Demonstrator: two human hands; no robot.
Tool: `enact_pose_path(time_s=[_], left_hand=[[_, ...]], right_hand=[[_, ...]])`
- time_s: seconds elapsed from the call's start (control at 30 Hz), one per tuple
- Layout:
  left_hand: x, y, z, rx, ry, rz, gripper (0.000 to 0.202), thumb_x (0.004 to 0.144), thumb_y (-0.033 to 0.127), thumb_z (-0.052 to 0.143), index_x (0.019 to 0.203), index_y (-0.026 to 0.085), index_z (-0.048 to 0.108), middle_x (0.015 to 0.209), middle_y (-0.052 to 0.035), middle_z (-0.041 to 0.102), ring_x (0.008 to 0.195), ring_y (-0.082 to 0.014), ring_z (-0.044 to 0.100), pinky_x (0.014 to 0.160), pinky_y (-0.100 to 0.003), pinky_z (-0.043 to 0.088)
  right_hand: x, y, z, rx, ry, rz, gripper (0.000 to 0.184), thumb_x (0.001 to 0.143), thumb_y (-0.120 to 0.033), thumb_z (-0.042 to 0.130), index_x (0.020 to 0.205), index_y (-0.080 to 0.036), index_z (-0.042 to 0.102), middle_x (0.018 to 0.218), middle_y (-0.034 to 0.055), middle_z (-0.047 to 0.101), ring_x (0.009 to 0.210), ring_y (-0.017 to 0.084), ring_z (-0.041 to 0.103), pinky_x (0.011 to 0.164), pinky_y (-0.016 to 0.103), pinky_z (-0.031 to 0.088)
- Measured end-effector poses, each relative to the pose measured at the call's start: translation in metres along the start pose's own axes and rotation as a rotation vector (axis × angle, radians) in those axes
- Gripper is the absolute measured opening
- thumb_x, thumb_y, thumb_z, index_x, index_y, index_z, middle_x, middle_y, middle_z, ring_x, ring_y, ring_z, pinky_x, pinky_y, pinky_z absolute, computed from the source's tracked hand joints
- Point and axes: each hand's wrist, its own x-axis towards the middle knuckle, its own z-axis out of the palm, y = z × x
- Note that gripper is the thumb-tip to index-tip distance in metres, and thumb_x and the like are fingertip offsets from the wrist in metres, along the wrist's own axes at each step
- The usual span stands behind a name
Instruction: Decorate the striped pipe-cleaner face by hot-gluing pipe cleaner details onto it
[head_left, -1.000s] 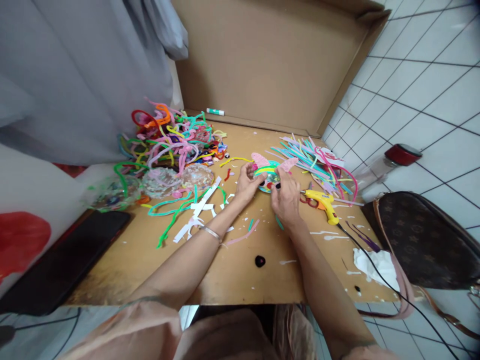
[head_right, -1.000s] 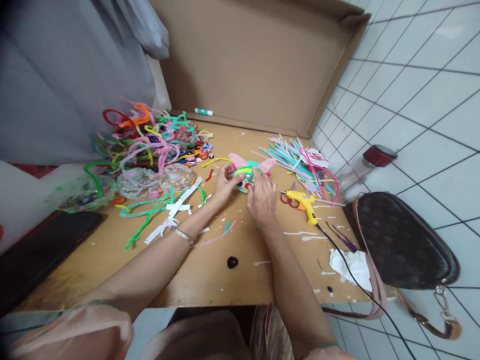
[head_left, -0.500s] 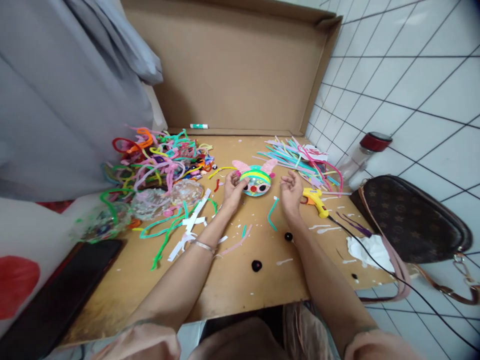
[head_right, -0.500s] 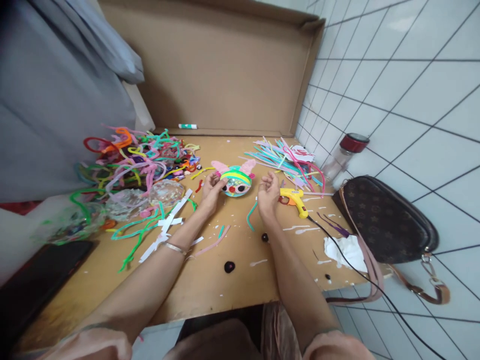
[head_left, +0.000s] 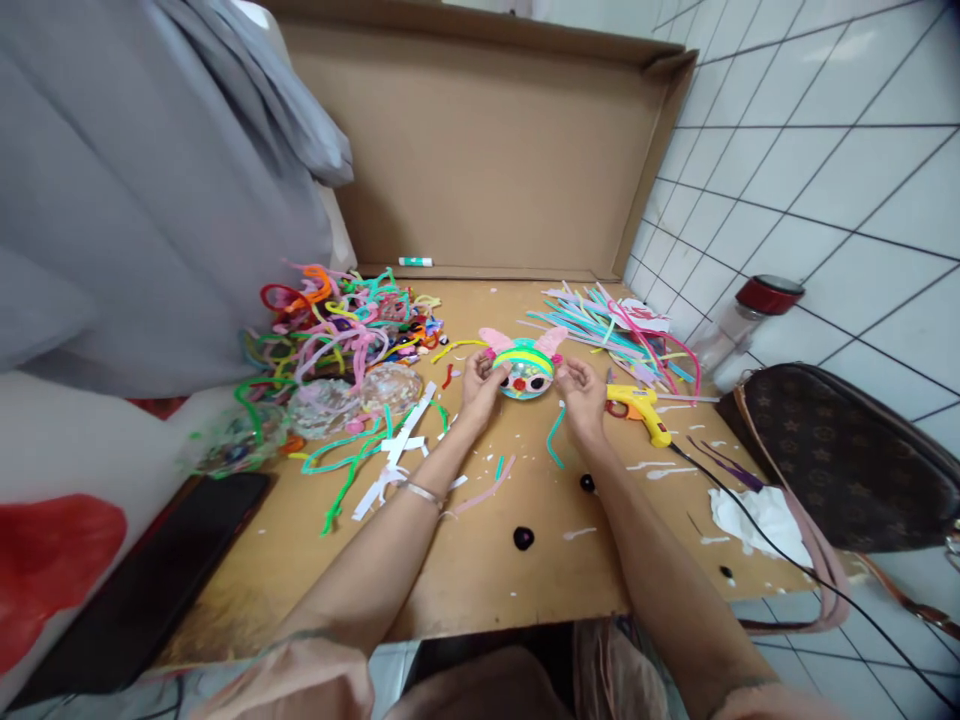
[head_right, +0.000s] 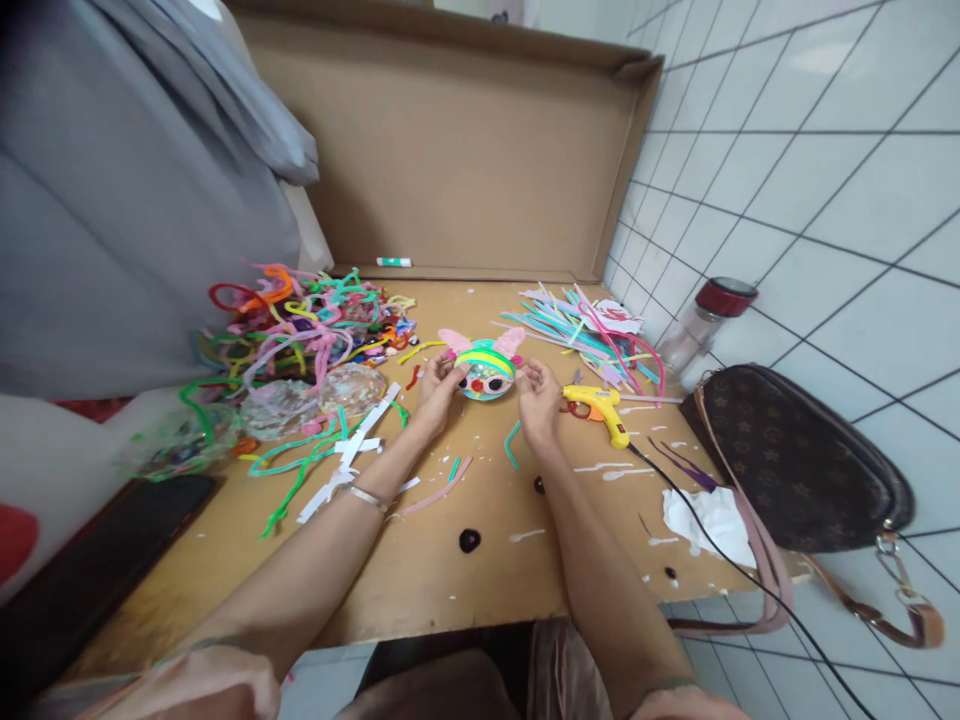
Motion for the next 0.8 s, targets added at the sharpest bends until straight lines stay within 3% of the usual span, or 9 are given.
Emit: enact_pose_path(time_s=[0.5,0.8], left_hand=[[-0.0014,0.0011,0.006,-0.032,0.04,-0.037,0.06,0.065,0.037,0.088,0.112,0.021,0.054,0.112,-0.0096,0.071,0.109,-0.0241,0.07,0.097,-0.038,0.056],[-0.0028,0.0026,0.0051,-0.032,0.033,-0.017,0.062,0.062,0.042,0.089,0.109,0.021,0.055,0.113,-0.0106,0.072,0.109,-0.0255,0.07,0.096,-0.039,0.057]], right_hand=[[-0.0048,-0.0042,-0.0003,-0.004,-0.063,-0.052,0.056,0.068,-0.055,0.079,0.108,-0.019,0.066,0.104,0.012,0.077,0.098,0.025,0.072,0.093,0.045,0.059],[-0.0062,-0.0068,0.002,0.037,-0.125,0.026,0.056,0.067,-0.048,0.078,0.112,-0.016,0.069,0.112,0.0157,0.076,0.107,0.028,0.072,0.099,0.049,0.058]])
